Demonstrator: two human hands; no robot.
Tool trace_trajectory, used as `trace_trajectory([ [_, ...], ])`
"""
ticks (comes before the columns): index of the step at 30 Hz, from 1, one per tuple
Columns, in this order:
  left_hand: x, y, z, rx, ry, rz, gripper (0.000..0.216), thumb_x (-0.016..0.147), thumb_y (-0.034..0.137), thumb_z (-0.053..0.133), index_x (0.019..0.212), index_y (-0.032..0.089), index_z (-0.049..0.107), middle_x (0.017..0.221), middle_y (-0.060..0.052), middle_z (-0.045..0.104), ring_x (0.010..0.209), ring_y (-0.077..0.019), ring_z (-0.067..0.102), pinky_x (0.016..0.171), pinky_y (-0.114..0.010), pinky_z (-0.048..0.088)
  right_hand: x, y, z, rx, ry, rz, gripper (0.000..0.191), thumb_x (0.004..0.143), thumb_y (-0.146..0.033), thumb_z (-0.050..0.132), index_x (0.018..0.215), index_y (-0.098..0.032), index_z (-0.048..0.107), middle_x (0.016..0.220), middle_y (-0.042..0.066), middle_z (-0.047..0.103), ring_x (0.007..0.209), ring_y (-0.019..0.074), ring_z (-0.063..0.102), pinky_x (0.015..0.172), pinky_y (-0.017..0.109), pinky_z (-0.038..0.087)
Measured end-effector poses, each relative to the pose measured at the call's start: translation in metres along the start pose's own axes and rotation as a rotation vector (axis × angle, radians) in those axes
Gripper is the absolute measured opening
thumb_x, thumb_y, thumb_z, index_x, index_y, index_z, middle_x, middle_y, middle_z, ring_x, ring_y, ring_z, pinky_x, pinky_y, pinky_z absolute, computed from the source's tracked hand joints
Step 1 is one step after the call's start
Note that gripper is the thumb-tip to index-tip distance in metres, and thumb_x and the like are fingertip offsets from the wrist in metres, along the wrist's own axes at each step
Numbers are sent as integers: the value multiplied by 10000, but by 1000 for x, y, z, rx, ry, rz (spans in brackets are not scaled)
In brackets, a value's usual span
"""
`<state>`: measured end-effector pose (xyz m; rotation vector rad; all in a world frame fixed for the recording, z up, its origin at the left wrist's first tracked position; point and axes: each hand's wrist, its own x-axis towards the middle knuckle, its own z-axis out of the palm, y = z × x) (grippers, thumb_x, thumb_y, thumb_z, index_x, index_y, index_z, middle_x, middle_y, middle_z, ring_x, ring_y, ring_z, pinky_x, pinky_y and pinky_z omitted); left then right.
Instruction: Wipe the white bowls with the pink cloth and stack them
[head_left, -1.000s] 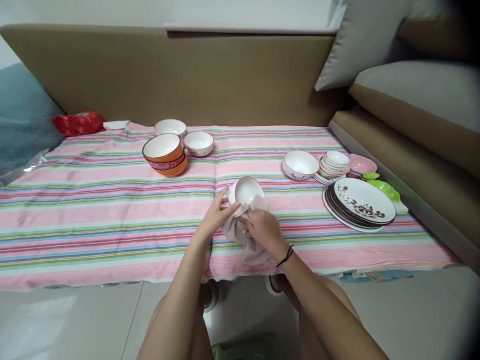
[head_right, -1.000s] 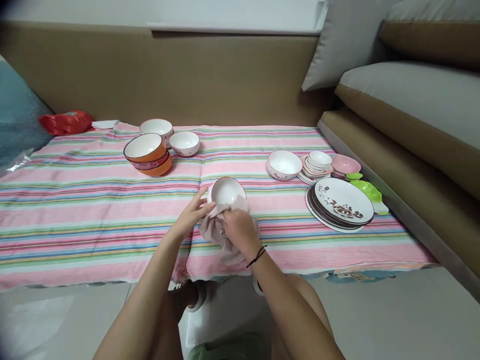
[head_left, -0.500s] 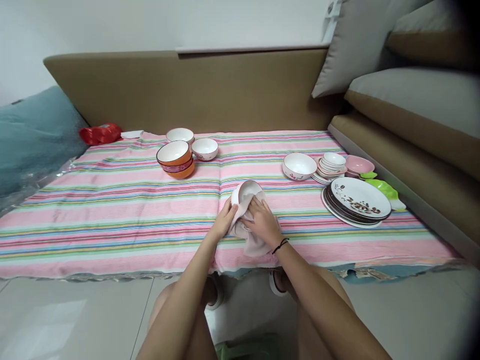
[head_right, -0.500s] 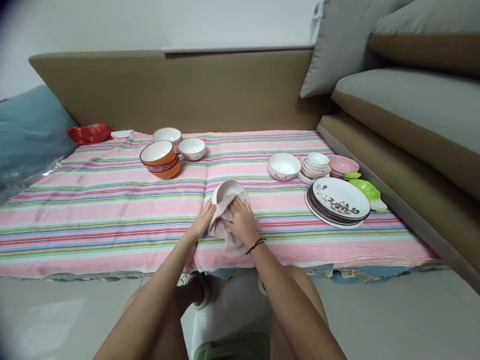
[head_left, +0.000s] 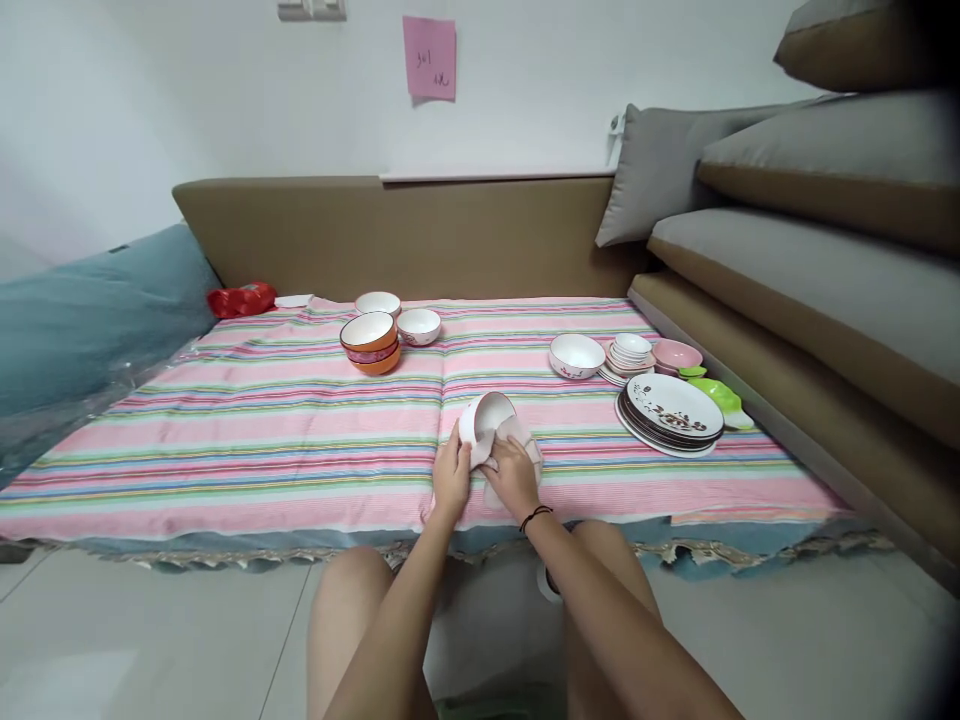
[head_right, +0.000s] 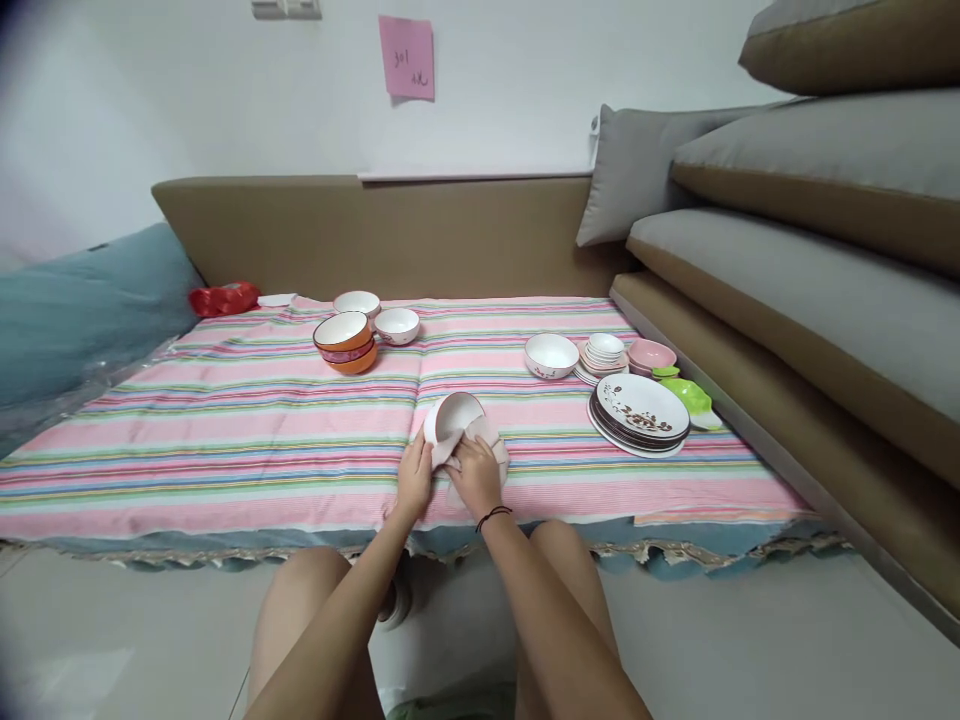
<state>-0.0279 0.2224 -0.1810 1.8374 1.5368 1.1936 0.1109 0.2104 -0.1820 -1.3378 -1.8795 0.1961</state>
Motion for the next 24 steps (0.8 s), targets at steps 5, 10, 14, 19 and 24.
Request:
trace_trajectory([
  [5,-20,-2,0,86,-10,15,581,996,458,264,1492,172,358,1229,-138,633,1033,-256,560,914,-385,409,-10,-1,5,21,56,-11,240,821,-131,588,1034,-156,695,1045,95,732,1031,249,649,1089,448,401],
  [10,-21,-3,1,168,-1,47,583,977,429,334,1469,121,392,992,-125,653,928,-270,531,836,-379,421,-7,2,8,-7,82,-17,236,826,-160,572,1033,-149,685,1044,108,723,1025,253,643,1082,445,405],
  [14,-23,-3,3,220,17,62,550,944,380,407,1433,130,441,925,-109,634,909,-273,524,812,-372,425,-8,2,8,-19,89,-22,238,841,-205,578,1045,-133,675,1043,121,716,1032,260,636,1068,439,416],
  [19,-25,-5,5,236,38,74,533,936,351,422,1417,121,451,885,-99,626,898,-267,526,790,-363,429,-7,0,7,-19,92,-28,234,837,-202,575,1040,-138,671,1030,120,716,1023,259,638,1071,438,413],
  [24,-25,-8,6,250,61,92,536,937,354,417,1409,102,460,882,-106,621,889,-266,525,791,-372,435,-7,0,7,-20,99,-27,201,842,-212,573,1004,-152,675,985,105,717,988,252,643,1063,435,420],
])
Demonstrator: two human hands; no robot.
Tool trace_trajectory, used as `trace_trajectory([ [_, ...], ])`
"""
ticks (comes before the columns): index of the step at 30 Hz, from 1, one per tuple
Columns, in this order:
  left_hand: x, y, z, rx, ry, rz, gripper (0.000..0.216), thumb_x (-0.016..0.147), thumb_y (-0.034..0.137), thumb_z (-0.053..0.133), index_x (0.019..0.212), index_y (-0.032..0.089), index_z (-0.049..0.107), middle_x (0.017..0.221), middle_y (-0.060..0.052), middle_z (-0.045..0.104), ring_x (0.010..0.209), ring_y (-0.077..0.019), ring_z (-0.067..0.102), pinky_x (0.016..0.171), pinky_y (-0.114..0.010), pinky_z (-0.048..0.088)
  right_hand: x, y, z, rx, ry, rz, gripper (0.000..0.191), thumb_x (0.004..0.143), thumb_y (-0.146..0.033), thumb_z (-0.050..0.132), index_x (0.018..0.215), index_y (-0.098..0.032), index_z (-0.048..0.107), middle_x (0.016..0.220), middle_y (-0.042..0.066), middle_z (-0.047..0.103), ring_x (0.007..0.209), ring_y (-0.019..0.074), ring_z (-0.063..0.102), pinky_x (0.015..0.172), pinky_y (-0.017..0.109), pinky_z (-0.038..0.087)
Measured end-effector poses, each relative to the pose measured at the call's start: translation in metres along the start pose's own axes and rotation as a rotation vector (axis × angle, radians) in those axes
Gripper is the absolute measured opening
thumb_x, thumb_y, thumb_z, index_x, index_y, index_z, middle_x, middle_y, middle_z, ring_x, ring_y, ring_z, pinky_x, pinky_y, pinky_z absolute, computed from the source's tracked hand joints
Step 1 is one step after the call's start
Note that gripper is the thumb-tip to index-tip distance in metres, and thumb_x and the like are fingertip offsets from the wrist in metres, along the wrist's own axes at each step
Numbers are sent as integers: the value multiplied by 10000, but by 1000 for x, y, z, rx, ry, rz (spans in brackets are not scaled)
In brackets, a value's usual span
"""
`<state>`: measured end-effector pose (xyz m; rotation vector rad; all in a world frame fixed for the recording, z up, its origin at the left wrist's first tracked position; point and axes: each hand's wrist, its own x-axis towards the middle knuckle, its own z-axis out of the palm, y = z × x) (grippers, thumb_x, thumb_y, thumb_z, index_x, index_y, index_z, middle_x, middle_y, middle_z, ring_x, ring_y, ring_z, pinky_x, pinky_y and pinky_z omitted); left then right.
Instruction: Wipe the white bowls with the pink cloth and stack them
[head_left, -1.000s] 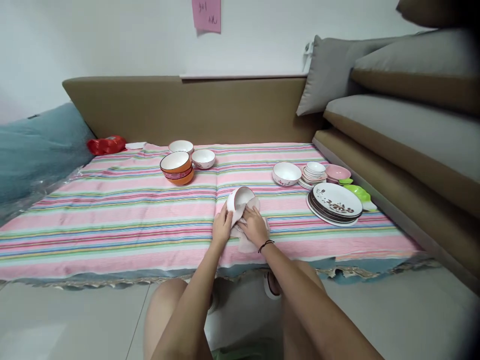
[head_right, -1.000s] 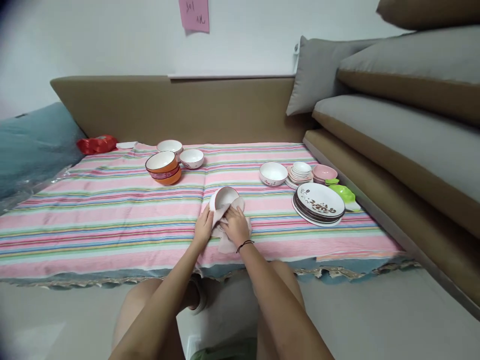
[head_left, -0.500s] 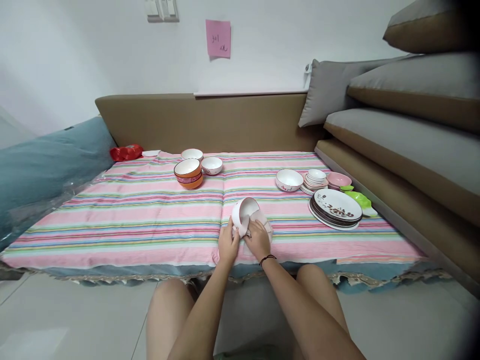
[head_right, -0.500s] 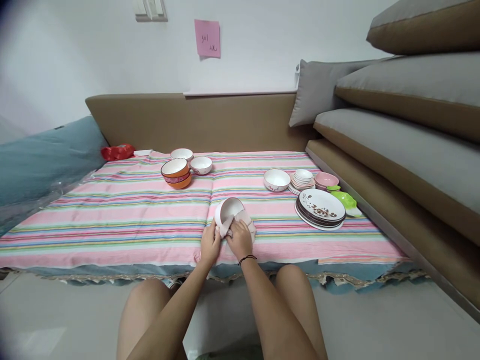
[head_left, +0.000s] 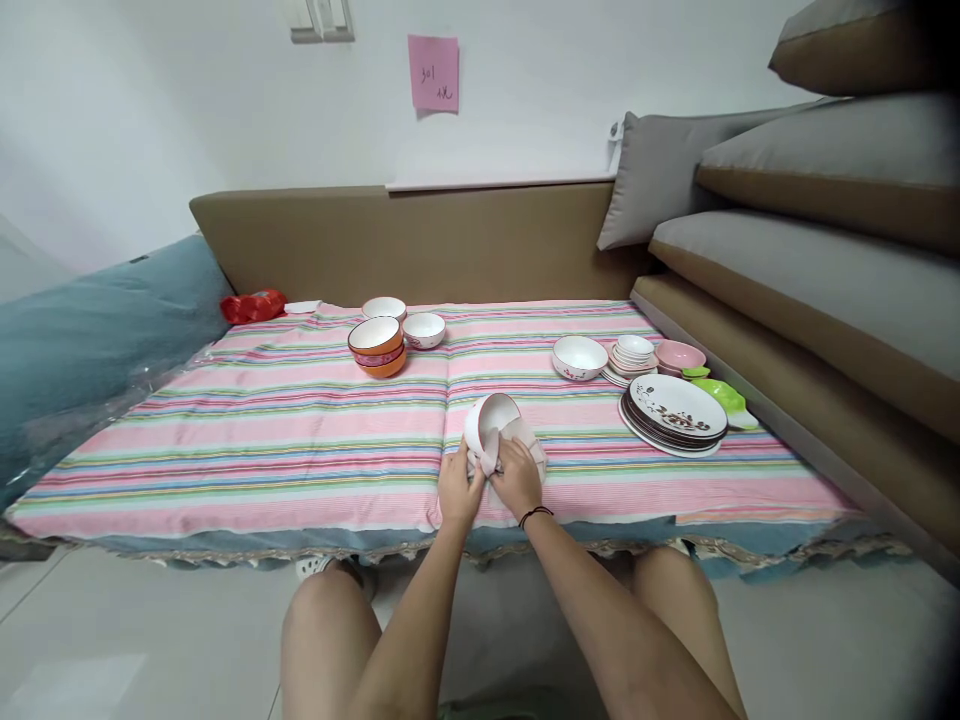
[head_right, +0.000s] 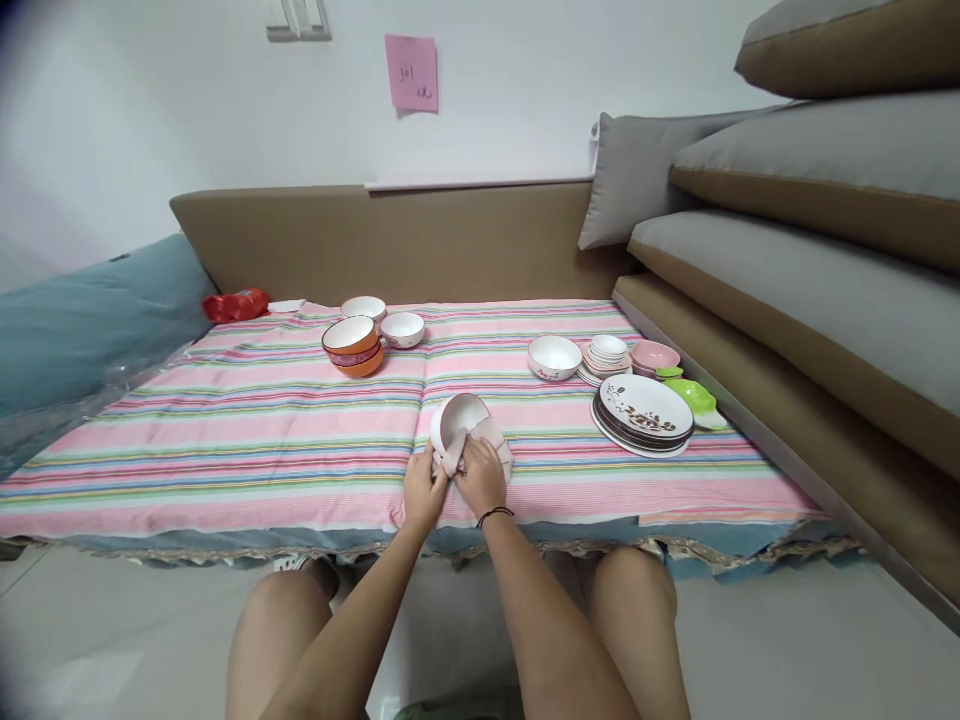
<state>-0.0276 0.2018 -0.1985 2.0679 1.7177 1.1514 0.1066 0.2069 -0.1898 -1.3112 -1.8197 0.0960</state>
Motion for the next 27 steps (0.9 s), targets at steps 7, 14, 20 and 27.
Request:
trace_trajectory([
  [7,0,2,0,13,-13,-4,538,928,349,434,1408,107,457,915,-109,631,910,-273,521,805,-376,431,-2,2,2,-22,5,1,220,838,-229,578,1024,-151,668,1016,110,717,1017,251,636,1067,426,418],
  [14,-2,2,3,21,-3,-11,531,920,335,429,1401,111,463,927,-122,635,943,-283,537,794,-381,440,-3,3,1,-32,-19,-2,246,852,-237,575,1060,-144,668,1075,120,713,1045,254,632,1085,438,399],
  [20,-3,5,4,44,-15,-17,529,926,337,421,1404,114,455,981,-133,643,944,-287,531,816,-400,441,-6,7,3,-42,13,-25,283,860,-271,561,1098,-152,657,1111,127,703,1062,269,626,1079,464,404],
  [27,-6,5,7,69,-20,5,561,924,330,434,1426,78,419,1050,-149,653,965,-294,513,861,-414,430,-9,10,6,-63,39,-39,296,842,-252,565,1104,-137,643,1082,136,706,1056,265,630,1069,447,417],
])
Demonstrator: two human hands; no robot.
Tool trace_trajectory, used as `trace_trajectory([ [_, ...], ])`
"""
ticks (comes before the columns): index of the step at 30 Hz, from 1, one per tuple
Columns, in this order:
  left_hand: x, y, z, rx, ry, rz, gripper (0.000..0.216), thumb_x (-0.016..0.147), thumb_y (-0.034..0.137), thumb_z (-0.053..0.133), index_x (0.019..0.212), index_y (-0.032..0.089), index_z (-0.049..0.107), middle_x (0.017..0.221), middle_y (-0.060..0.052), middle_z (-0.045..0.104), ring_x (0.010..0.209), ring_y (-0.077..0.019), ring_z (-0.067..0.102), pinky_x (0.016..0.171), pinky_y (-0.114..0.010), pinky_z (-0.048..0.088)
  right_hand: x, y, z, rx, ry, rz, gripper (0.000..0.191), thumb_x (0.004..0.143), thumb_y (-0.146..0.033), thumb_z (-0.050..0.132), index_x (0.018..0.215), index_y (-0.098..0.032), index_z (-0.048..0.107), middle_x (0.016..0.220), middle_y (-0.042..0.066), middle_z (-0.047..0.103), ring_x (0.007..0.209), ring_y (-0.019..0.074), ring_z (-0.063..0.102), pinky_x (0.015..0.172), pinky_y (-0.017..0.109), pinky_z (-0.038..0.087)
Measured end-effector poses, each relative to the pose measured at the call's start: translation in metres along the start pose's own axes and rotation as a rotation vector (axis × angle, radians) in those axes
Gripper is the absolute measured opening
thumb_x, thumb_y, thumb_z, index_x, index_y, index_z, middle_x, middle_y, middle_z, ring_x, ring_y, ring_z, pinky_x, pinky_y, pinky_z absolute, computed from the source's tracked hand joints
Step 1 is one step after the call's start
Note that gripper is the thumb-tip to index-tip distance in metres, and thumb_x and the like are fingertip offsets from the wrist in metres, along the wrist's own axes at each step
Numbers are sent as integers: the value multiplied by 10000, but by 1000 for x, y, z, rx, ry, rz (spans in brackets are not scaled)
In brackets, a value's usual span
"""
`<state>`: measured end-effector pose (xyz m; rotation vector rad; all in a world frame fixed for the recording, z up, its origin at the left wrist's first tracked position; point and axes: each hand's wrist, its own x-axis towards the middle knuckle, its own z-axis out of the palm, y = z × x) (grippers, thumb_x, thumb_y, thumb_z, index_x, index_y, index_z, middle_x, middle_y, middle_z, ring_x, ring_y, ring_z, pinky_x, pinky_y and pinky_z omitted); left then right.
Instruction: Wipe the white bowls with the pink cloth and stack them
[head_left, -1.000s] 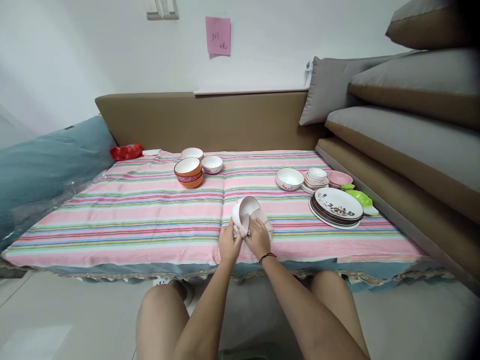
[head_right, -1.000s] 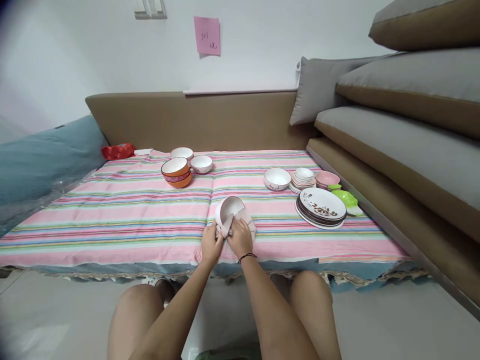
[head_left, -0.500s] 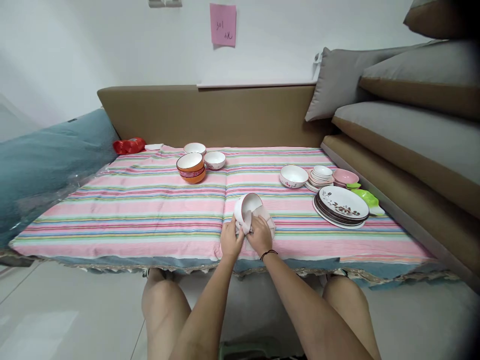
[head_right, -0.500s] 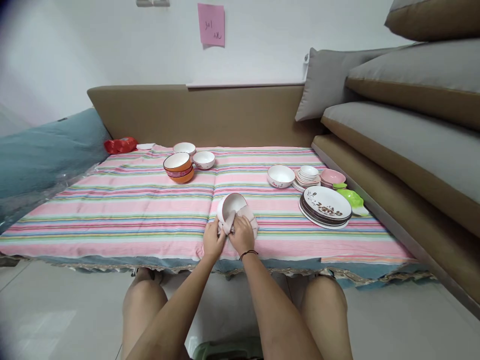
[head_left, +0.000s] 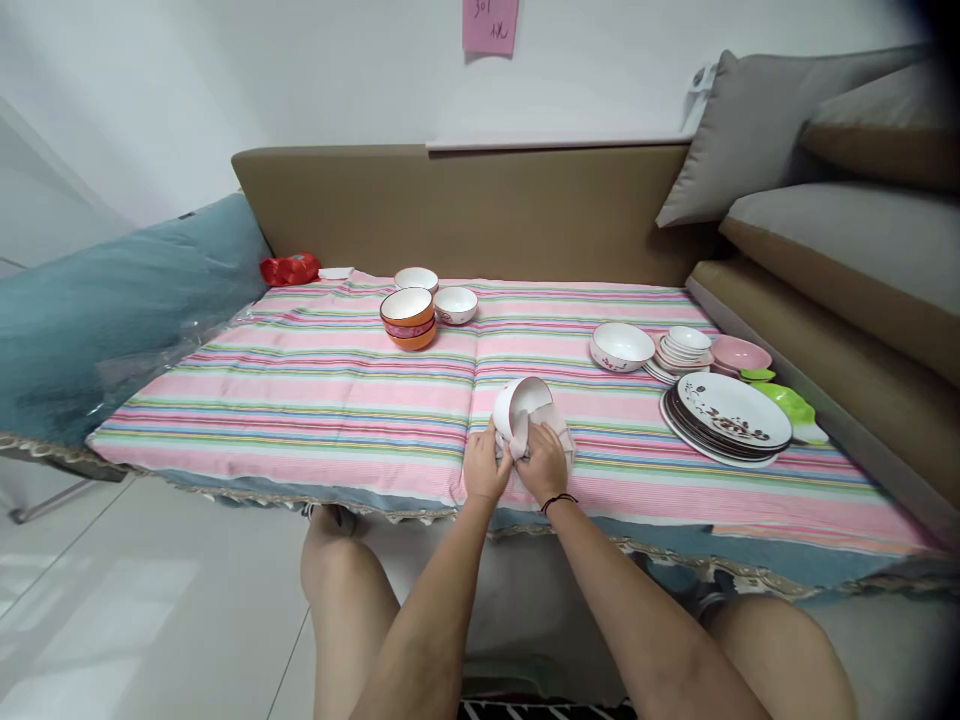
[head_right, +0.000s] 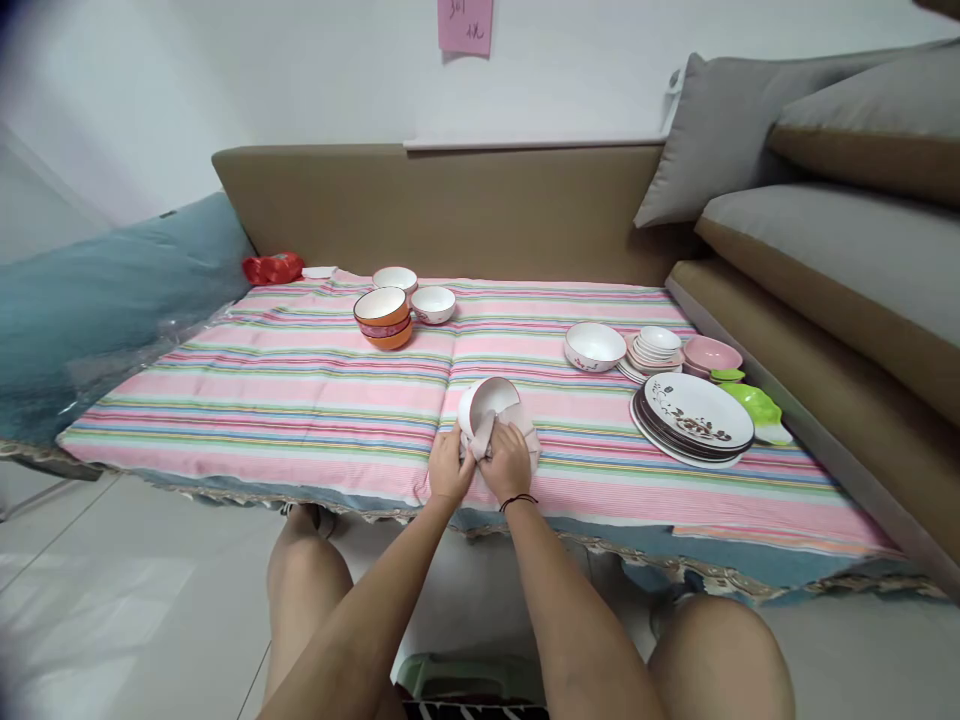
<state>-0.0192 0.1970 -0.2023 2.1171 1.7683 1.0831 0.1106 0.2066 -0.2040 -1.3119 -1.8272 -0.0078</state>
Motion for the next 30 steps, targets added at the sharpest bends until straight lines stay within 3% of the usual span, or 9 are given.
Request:
trace_trajectory([
  [14,1,4,-3,-19,-3,-17,523,931,322,420,1413,120,446,1002,-137,649,968,-290,530,846,-405,429,-1,2,1,28,-40,33,318,853,-291,567,1126,-149,649,1146,145,686,1098,279,605,1100,482,376],
  [22,8,1,-4,-3,-1,-3,535,928,338,395,1385,72,473,965,-155,648,952,-310,524,841,-412,423,10,-5,-4,-5,-79,71,274,844,-270,575,1068,-144,670,1081,132,703,1078,252,609,1113,429,371],
  [30,10,2,-6,-10,-13,-6,525,940,373,383,1387,112,474,992,-151,645,946,-308,532,814,-403,426,13,-7,-6,-9,-98,81,297,841,-278,569,1089,-146,664,1063,133,701,1080,253,603,1110,440,372],
])
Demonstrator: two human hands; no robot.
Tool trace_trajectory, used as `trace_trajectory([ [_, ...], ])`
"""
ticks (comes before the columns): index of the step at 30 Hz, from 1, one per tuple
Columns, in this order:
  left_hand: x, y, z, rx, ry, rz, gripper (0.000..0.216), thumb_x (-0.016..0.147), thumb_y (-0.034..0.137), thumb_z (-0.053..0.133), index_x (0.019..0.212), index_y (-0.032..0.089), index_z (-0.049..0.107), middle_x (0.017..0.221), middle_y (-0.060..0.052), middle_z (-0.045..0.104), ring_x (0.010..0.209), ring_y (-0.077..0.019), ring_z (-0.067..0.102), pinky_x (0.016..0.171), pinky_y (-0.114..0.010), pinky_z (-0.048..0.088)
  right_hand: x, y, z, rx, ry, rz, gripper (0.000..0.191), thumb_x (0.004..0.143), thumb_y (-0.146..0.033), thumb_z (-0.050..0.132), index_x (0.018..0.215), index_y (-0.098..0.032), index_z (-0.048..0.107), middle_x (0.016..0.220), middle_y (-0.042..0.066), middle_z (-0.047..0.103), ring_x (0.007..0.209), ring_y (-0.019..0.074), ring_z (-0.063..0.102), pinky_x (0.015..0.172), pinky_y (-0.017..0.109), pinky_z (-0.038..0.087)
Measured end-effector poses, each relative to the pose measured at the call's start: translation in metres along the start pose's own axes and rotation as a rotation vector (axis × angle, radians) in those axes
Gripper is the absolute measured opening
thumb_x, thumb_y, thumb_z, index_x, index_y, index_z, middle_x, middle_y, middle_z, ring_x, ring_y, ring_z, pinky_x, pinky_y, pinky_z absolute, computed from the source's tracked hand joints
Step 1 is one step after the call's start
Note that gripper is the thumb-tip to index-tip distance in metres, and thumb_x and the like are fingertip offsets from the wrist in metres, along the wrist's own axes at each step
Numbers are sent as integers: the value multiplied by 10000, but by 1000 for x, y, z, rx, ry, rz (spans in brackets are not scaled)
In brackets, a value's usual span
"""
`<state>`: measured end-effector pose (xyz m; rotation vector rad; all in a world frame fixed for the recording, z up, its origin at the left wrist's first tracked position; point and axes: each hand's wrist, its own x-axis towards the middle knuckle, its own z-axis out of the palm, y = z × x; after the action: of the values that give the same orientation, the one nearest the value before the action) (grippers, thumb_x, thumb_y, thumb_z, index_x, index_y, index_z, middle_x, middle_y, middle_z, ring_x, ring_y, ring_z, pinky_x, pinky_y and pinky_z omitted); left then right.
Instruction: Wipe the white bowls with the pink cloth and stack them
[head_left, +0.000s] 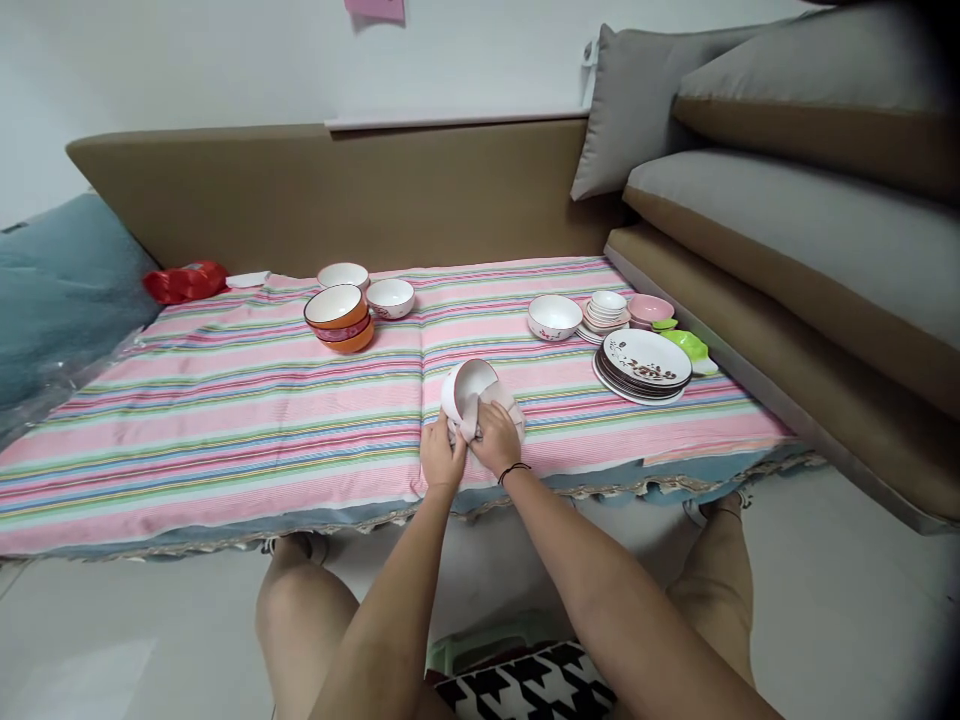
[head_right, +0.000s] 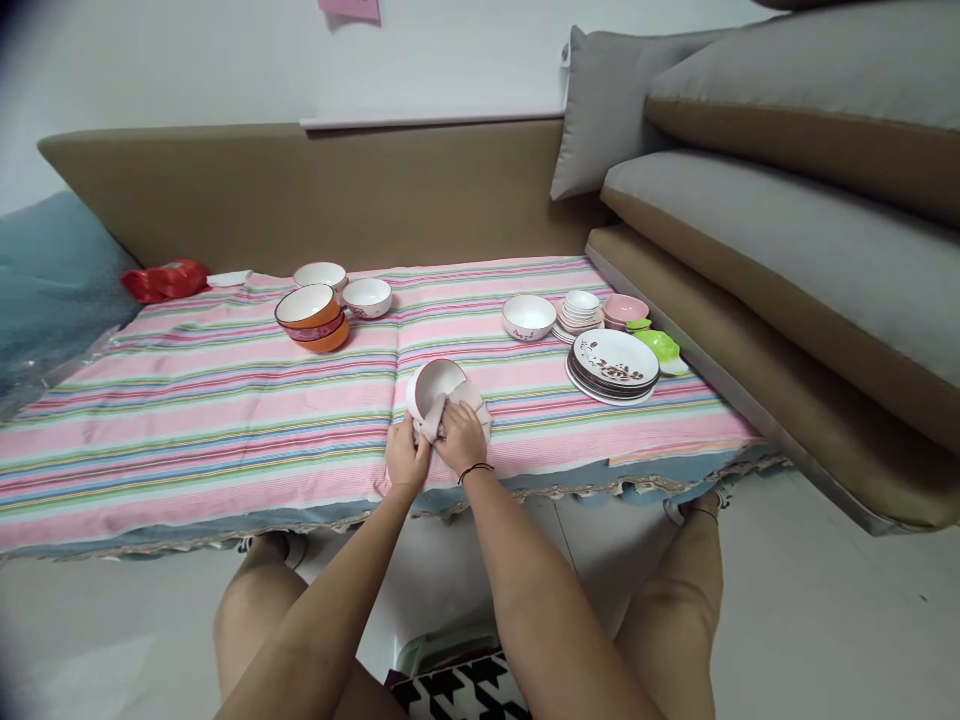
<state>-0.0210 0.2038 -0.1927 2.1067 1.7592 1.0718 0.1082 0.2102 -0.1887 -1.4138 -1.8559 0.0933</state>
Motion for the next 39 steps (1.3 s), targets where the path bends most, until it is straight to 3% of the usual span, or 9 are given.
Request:
trace_trajectory([
  [8,1,0,0,-7,1,-5,540,938,393,385,1367,82,492,986,-165,640,936,-311,532,814,-406,433,-1,1,2,23,46,-9,320,825,-268,592,1111,-144,665,1113,128,703,1087,250,613,1111,434,377],
  [15,2,-5,0,-109,-12,-10,545,943,416,388,1393,121,477,1100,-150,652,971,-297,535,853,-416,436,0,4,5,-18,13,-40,311,800,-173,573,1087,-126,684,1075,134,722,1103,255,611,1077,424,412],
  [23,15,-17,-13,-522,-142,-94,499,955,451,395,1368,199,516,1331,-97,600,1200,-247,526,1040,-391,375,-2,4,4,-70,-30,-73,340,812,-109,537,1125,-88,668,1101,168,706,1153,278,579,1079,463,400],
  [27,17,-22,-12,-630,-119,-169,657,878,505,531,1446,190,428,1456,-111,494,1327,-270,438,1110,-405,310,1,-9,5,-89,-102,-187,335,859,-77,453,1103,-105,682,1092,148,710,1088,252,612,1031,439,443],
  [30,16,-22,-12,-793,-101,-271,653,859,532,558,1410,192,475,1474,-104,475,1370,-269,399,1128,-384,296,-4,-20,4,-95,-157,-283,352,864,-71,435,1109,-104,684,1107,140,708,1088,243,618,1031,410,453],
  [33,14,-21,-14,-915,-118,-307,579,868,498,553,1355,185,528,1414,-104,535,1306,-259,473,1088,-368,353,-8,-20,-7,-139,-261,-339,373,875,-124,475,1209,-96,638,1230,150,663,1177,255,580,1070,416,429],
  [36,14,-19,-16,-898,-125,-267,547,845,426,590,1334,183,546,1344,-98,586,1229,-254,525,1053,-371,380,-3,-11,-22,-201,-266,-236,506,856,-326,591,1245,-2,599,1300,247,597,1289,349,492,1129,518,345],
  [39,14,-17,-15,-793,-107,-222,549,828,390,609,1337,193,555,1320,-92,599,1207,-253,525,1048,-377,371,5,-11,-28,-235,-255,-107,706,776,-425,677,1289,45,551,1426,289,465,1410,393,323,1185,522,233],
])
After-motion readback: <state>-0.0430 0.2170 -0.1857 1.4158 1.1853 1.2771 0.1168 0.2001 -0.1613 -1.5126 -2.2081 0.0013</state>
